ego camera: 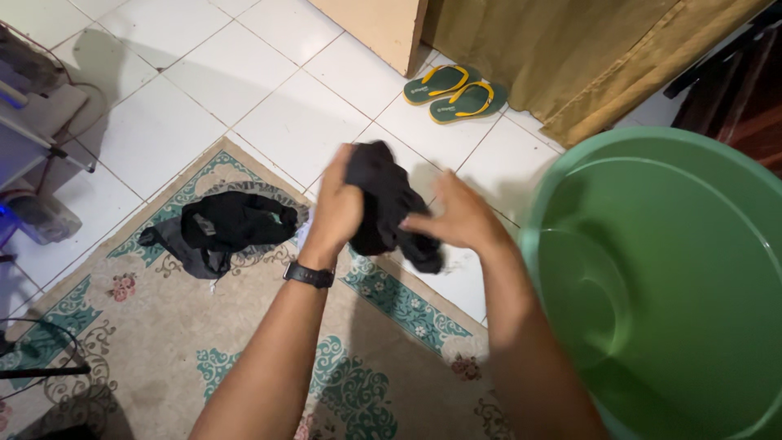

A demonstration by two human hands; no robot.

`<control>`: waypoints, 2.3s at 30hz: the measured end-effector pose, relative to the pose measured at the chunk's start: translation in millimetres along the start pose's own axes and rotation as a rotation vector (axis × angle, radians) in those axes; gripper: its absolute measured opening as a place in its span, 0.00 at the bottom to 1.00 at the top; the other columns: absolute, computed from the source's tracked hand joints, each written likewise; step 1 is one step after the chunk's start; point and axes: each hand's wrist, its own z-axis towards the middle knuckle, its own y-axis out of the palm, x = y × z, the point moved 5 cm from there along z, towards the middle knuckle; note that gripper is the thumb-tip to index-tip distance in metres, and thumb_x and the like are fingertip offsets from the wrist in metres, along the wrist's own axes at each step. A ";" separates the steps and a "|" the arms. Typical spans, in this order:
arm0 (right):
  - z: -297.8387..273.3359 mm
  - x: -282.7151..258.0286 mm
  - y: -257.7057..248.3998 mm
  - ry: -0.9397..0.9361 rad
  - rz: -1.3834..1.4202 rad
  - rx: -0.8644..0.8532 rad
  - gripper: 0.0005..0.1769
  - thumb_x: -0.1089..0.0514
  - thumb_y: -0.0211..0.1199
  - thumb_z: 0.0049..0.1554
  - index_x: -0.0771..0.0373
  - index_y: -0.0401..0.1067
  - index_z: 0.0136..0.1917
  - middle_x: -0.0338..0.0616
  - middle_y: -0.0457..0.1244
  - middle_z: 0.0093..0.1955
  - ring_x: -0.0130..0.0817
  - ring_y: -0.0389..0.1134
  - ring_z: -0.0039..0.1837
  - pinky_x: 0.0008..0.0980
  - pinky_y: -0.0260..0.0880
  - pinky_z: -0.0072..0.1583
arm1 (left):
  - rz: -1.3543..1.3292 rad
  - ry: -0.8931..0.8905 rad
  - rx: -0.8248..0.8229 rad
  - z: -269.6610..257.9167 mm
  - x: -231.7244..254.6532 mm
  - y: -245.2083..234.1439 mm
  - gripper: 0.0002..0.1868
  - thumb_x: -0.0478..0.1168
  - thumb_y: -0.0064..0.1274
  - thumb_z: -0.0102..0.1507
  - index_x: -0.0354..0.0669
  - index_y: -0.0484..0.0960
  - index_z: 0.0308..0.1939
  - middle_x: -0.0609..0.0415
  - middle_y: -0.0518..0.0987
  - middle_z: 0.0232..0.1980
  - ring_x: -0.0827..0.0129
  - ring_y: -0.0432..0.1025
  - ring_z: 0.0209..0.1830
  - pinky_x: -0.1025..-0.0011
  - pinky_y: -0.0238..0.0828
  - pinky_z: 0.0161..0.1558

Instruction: The person picks up clothing items from the floor and a bucket, folds them by hand, and places them into organized stacks on a closet shelf.

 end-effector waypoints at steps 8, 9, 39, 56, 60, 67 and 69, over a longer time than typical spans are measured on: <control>7.6 -2.9 -1.7 -0.225 0.065 0.281 0.20 0.67 0.62 0.47 0.67 0.75 0.55 0.61 0.71 0.50 0.54 0.72 0.57 0.43 0.71 0.58 | -0.059 -0.087 -0.255 -3.3 14.3 18.5 0.13 0.26 0.49 0.61 0.38 0.77 0.49 0.56 0.79 0.41 0.76 0.72 0.41 0.77 0.71 0.46; 7.6 3.5 -7.9 -0.205 0.099 0.406 0.22 0.68 0.59 0.47 0.67 0.74 0.56 0.61 0.70 0.51 0.55 0.72 0.57 0.43 0.71 0.58 | -0.060 -0.088 -0.252 -2.9 16.5 17.5 0.13 0.26 0.49 0.61 0.38 0.77 0.49 0.56 0.79 0.41 0.76 0.72 0.41 0.77 0.71 0.46; -82.8 -260.7 -226.0 -0.231 1.612 0.088 0.21 0.53 0.43 0.70 0.65 0.64 0.69 0.49 0.64 0.67 0.42 0.66 0.68 0.44 0.67 0.69 | 0.423 -0.499 -0.224 -11.2 195.2 -100.1 0.10 0.34 0.47 0.58 0.40 0.82 0.41 0.38 0.84 0.36 0.44 0.81 0.41 0.55 0.76 0.45; -150.2 -398.8 -209.5 -0.661 0.169 -0.414 0.67 0.46 0.81 0.44 0.64 0.41 0.81 0.59 0.47 0.81 0.49 0.48 0.81 0.41 0.50 0.76 | 0.542 -0.204 0.034 17.9 486.3 -243.4 0.25 0.36 0.42 0.49 0.37 0.80 0.49 0.29 0.81 0.44 0.37 0.76 0.50 0.51 0.70 0.53; -219.7 -502.1 -176.7 -0.895 0.224 -0.467 0.49 0.51 0.77 0.46 0.65 0.58 0.74 0.58 0.62 0.70 0.46 0.62 0.73 0.40 0.60 0.71 | 0.714 -0.245 0.096 -19.8 538.6 -261.1 0.22 0.37 0.44 0.52 0.38 0.83 0.48 0.30 0.81 0.44 0.37 0.76 0.50 0.50 0.71 0.56; -273.8 -602.6 -149.6 -1.041 0.236 -0.270 0.16 0.64 0.58 0.56 0.64 0.74 0.59 0.56 0.71 0.53 0.46 0.72 0.58 0.38 0.70 0.59 | 1.338 -0.539 0.246 -143.6 607.7 -361.7 0.20 0.43 0.52 0.53 0.50 0.84 0.48 0.41 0.84 0.41 0.46 0.78 0.47 0.47 0.70 0.52; -293.2 -635.7 -126.7 -1.084 0.221 -0.298 0.16 0.64 0.58 0.58 0.65 0.75 0.59 0.56 0.71 0.54 0.47 0.71 0.58 0.38 0.69 0.59 | 1.361 -0.542 0.319 -171.8 621.4 -387.6 0.24 0.43 0.52 0.52 0.51 0.83 0.53 0.40 0.84 0.41 0.45 0.78 0.46 0.47 0.70 0.51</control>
